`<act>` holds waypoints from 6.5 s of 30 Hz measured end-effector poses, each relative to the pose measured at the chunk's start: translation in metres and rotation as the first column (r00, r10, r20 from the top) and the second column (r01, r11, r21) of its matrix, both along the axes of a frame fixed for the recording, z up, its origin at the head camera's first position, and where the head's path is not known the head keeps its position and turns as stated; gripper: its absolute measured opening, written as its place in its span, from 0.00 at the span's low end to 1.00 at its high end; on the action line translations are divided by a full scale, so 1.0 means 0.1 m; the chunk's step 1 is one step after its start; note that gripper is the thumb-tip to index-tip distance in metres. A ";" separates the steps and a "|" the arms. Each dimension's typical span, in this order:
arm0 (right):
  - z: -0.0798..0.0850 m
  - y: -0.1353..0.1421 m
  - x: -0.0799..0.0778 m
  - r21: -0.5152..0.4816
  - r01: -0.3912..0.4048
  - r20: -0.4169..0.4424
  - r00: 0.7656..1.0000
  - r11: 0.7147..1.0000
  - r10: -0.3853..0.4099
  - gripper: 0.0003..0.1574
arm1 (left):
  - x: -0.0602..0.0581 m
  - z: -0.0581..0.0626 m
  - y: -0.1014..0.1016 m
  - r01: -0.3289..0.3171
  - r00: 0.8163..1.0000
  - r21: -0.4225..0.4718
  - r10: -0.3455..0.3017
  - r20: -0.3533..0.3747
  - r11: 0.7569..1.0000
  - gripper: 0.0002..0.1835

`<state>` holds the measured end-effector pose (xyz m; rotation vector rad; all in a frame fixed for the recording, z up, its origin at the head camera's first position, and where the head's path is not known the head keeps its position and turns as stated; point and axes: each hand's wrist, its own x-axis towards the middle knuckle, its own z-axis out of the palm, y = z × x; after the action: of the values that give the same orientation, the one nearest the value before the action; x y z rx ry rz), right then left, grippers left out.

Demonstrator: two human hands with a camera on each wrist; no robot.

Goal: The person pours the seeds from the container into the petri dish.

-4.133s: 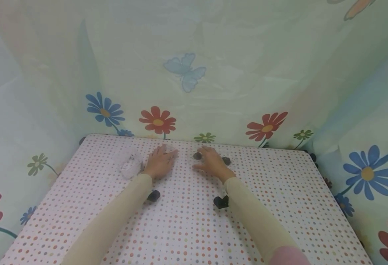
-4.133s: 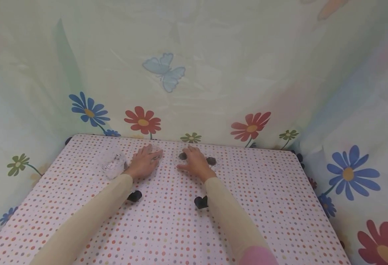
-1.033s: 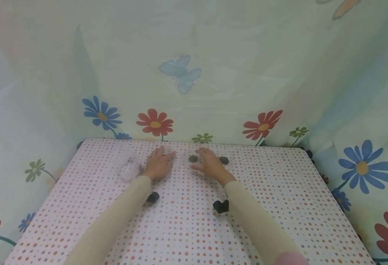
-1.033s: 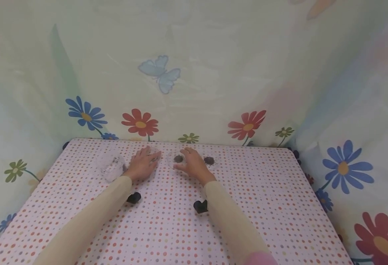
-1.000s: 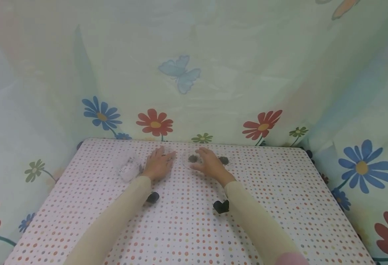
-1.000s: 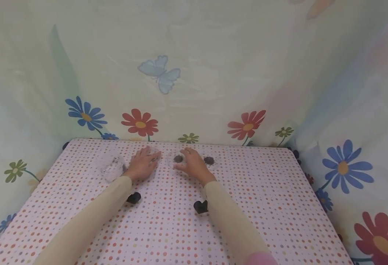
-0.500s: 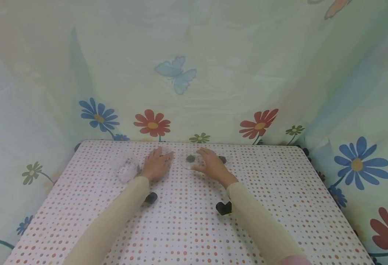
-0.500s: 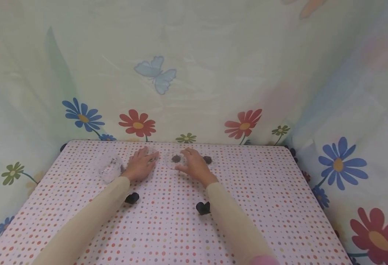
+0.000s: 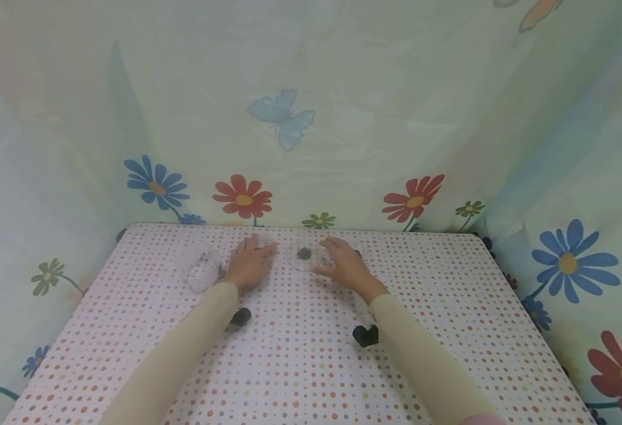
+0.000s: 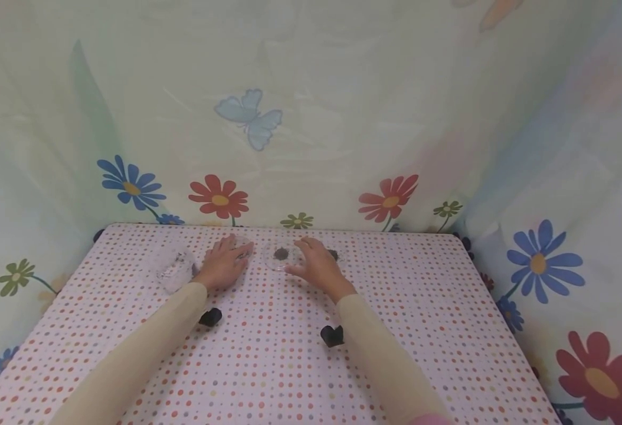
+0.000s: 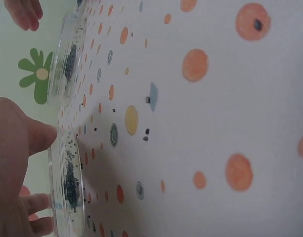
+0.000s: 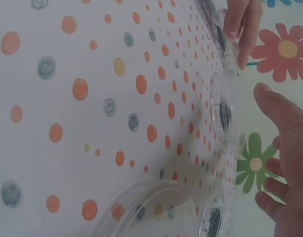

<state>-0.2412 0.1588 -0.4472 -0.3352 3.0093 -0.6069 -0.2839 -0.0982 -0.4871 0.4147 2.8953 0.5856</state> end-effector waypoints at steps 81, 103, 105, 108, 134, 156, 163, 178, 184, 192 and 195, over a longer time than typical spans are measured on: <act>-0.04 0.51 0.40 0.014 0.057 -0.078 0.995 0.998 -0.055 0.45 | 0.02 0.10 0.04 -0.006 0.999 0.034 0.008 -0.033 0.999 0.28; -0.07 0.62 0.58 0.024 0.101 -0.035 0.994 0.995 -0.100 0.44 | 0.07 0.16 0.00 -0.013 1.000 -0.008 0.013 -0.015 1.000 0.29; -0.07 0.63 0.59 0.021 0.099 -0.029 0.995 0.995 -0.098 0.44 | 0.07 0.16 0.01 -0.024 1.000 -0.001 0.024 0.004 1.000 0.28; -0.08 0.65 0.61 0.018 0.096 -0.014 0.995 0.995 -0.096 0.45 | 0.07 0.15 0.01 -0.030 0.999 -0.008 0.030 0.020 1.000 0.27; -0.17 0.73 0.81 0.027 0.075 0.012 0.997 0.997 -0.076 0.45 | -0.01 0.12 0.03 0.018 0.999 -0.080 -0.015 0.030 0.997 0.27; -0.28 0.78 0.86 0.046 0.047 0.042 0.998 0.998 -0.049 0.53 | -0.04 0.08 0.00 0.035 0.999 -0.065 -0.034 0.021 0.997 0.27; -0.29 0.78 0.87 0.021 0.019 0.016 1.000 1.000 -0.020 0.51 | -0.03 0.08 0.00 0.030 0.999 -0.082 -0.029 0.013 0.996 0.27; -0.23 0.77 0.85 0.029 0.038 0.007 0.999 0.999 -0.038 0.50 | -0.03 0.05 -0.01 0.035 0.999 -0.071 -0.036 -0.009 0.997 0.26; -0.19 0.77 0.82 0.030 0.039 -0.022 0.999 0.999 -0.038 0.50 | -0.02 0.06 0.00 0.034 0.999 -0.068 -0.035 -0.004 0.997 0.26; -0.14 0.77 0.81 0.035 0.041 -0.099 0.994 0.999 -0.037 0.51 | 0.00 0.06 -0.01 0.035 0.999 -0.077 -0.034 0.004 0.996 0.27; -0.12 0.78 0.78 0.038 0.036 -0.099 0.995 0.999 -0.032 0.51 | 0.01 0.07 -0.02 0.038 0.999 -0.075 -0.038 0.000 0.996 0.28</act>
<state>-0.1630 0.2363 -0.4588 -0.3214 3.1224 -0.5479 -0.2833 -0.1003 -0.4801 0.4588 2.8932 0.4694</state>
